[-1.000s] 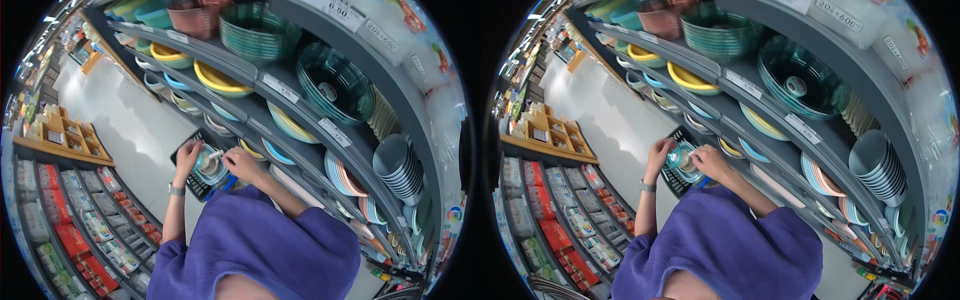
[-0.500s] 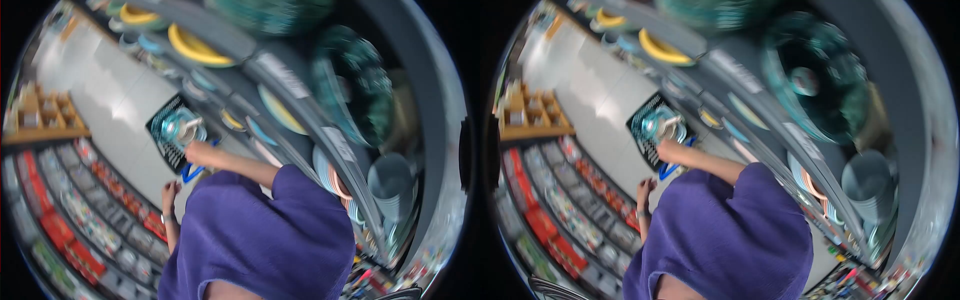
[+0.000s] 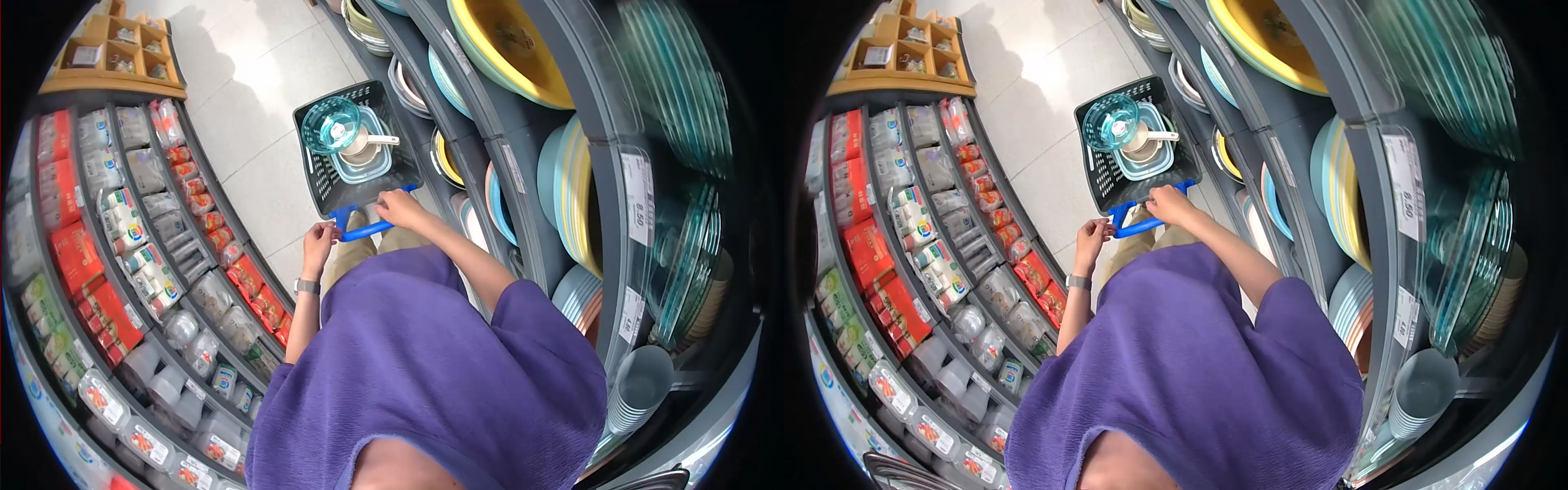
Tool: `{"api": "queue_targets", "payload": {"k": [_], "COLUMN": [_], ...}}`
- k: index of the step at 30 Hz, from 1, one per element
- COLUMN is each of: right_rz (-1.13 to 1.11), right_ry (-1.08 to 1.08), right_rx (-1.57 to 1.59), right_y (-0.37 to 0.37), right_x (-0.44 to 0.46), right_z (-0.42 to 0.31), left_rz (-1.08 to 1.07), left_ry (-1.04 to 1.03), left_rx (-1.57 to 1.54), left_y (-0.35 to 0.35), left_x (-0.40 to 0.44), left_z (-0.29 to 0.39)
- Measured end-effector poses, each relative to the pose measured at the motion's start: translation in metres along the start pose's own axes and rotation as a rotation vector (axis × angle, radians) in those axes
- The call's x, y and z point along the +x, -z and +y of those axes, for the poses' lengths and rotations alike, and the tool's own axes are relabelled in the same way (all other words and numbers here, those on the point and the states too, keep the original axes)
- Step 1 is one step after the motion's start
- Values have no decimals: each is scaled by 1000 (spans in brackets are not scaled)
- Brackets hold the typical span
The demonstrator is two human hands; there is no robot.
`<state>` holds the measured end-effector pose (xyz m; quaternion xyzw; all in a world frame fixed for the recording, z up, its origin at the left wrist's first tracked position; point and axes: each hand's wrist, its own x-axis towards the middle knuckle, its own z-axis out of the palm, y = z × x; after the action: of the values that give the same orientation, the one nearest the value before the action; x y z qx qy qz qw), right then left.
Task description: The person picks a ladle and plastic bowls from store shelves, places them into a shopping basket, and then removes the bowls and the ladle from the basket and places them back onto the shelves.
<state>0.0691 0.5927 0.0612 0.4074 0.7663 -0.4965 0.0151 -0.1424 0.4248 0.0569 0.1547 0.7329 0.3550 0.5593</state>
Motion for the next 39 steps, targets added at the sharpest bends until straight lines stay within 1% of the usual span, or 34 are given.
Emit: {"api": "queue_targets", "payload": {"k": [1, 3, 4, 6, 7, 9, 10, 11, 12, 13, 14, 16, 17, 18, 20, 21, 22, 23, 24, 26, 27, 28, 30, 31, 32, 34, 36, 38, 39], "right_rz": [0, 37, 39, 185, 189, 228, 237, 241, 249, 257, 253, 340, 383, 358, 353, 350, 323, 296, 296, 294, 317, 314, 420, 438, 453, 666, 708, 737, 723], "right_ry": [-7, -116, -117, -126, -135, -272, -334, -333, -391, -446, -446, -460, -530, -588, -595, -606, -613, -622, -633, -618, -593, -607, -533, -547, -540, -312, -181, -236, -359], "right_rx": [-1, 152, 151, 12, -7, -70, -92, -97, -73, -50, -51, 12, 65, 77, 46, 48, 50, 53, 53, 87, 77, 81, 127, 208, 207, 303, 290, 323, 427], "right_y": [-3, -10, -17, -32, -36, -50, -54, -55, -57, -59, -60, -62, -65, -62, -65, -67, -66, -68, -75, -84, -90, -96, -94, -84, -80, -73, -63, -79, -72], "right_x": [7, 25, 37, 67, 84, 121, 134, 152, 165, 180, 197, 235, 249, 263, 290, 296, 304, 312, 317, 326, 327, 322, 316, 303, 288, 258, 214, 171, 145], "right_z": [5, 15, 24, 45, 53, 68, 70, 74, 76, 78, 82, 89, 93, 93, 102, 103, 100, 101, 108, 119, 127, 131, 134, 120, 109, 100, 70, 57, 27], "left_rz": [-6, -12, -14, -62, -68, -67, -40, 9, 57, 121, 123, 250, 213, 264, 322, 316, 268, 219, 209, 233, 227, 222, 212, 178, 144, 82, 50, 52, -12], "left_ry": [3, 33, 33, 88, 113, 154, 152, 131, 117, 65, 68, 142, 145, 140, 148, 156, 222, 288, 256, 102, 107, 130, 143, 78, 6, -62, -289, -268, -204], "left_rx": [-1, -61, -60, -78, -76, -102, -90, -36, 22, 72, 70, 100, 125, 53, 104, 110, -47, -202, -340, -386, -381, -339, -301, -252, -203, -167, 71, 210, 253], "left_y": [1, 2, 4, 3, 2, 2, 0, -1, -2, -2, -5, -8, -2, -7, -8, -9, -9, -11, -11, -16, -15, -11, -5, 1, 7, 17, 32, 42, 52], "left_x": [9, 32, 49, 90, 113, 171, 189, 211, 229, 247, 264, 295, 325, 342, 384, 380, 369, 364, 369, 368, 366, 359, 350, 339, 327, 286, 246, 190, 174], "left_z": [1, 3, -2, -19, -31, -54, -54, -52, -53, -55, -58, -52, -72, -85, -124, -113, -80, -62, -61, -58, -51, -50, -49, -57, -61, -53, -46, -1, -1]}}
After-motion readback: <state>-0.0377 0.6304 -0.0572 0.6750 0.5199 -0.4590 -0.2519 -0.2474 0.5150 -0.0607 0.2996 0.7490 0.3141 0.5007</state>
